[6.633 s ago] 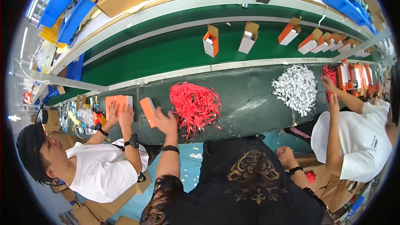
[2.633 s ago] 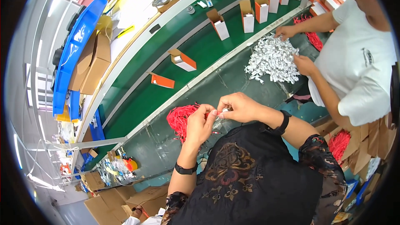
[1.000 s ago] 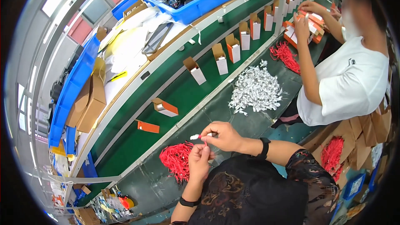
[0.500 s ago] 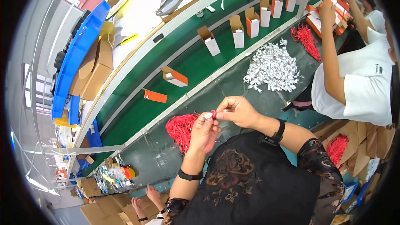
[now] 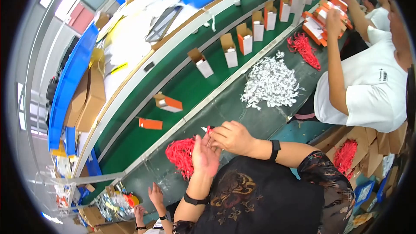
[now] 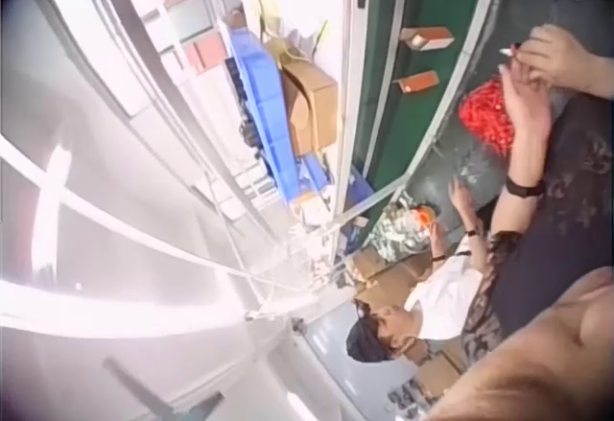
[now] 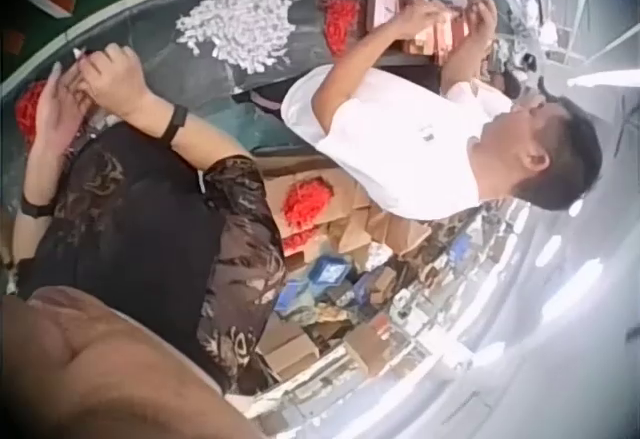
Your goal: Folding small cardboard boxes and assembling tags or components with strings on an assembly line.
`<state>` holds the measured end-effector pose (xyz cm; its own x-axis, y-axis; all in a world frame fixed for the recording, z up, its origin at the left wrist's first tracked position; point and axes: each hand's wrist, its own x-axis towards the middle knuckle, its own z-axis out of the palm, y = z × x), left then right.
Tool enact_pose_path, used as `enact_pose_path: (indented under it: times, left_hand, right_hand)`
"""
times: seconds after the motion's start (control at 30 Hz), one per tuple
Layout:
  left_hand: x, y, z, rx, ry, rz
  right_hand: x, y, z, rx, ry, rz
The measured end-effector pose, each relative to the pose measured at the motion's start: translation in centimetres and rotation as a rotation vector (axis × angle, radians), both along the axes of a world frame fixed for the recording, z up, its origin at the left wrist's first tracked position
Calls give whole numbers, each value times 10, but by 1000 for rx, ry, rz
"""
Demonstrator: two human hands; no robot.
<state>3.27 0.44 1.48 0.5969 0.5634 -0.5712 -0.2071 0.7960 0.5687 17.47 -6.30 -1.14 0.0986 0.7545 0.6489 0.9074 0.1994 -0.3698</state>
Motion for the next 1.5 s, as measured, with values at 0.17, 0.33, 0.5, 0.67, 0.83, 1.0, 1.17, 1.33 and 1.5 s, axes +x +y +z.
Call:
enact_pose_path:
  times: [0.17,0.33,0.5,0.67,0.83,1.0,1.17,1.33,1.5]
  left_hand:
    - [4,9,-4,21,152,-154]
    - [4,17,-11,125,134,-298]
    - [-14,30,-32,147,165,-125]
    - [-48,31,-61,-5,253,100]
    - [-70,26,-69,-97,326,290]
    - [-93,14,-72,-141,392,454]
    - [-97,3,-70,-143,424,473]
    - [-88,1,-66,-99,366,439]
    - [-69,2,-62,494,503,80]
  right_hand:
    - [25,9,-19,-51,173,147]
    - [66,14,-24,-114,437,77]
    - [206,72,-49,46,247,-352]
    - [335,150,-52,-161,-45,-566]
    - [386,209,-96,-680,-224,-685]
    - [365,225,-112,-1089,-94,-485]
    - [359,201,-125,-860,-217,-653]
    - [327,141,-123,-666,-76,-628]
    - [230,47,-33,-752,-3,-405]
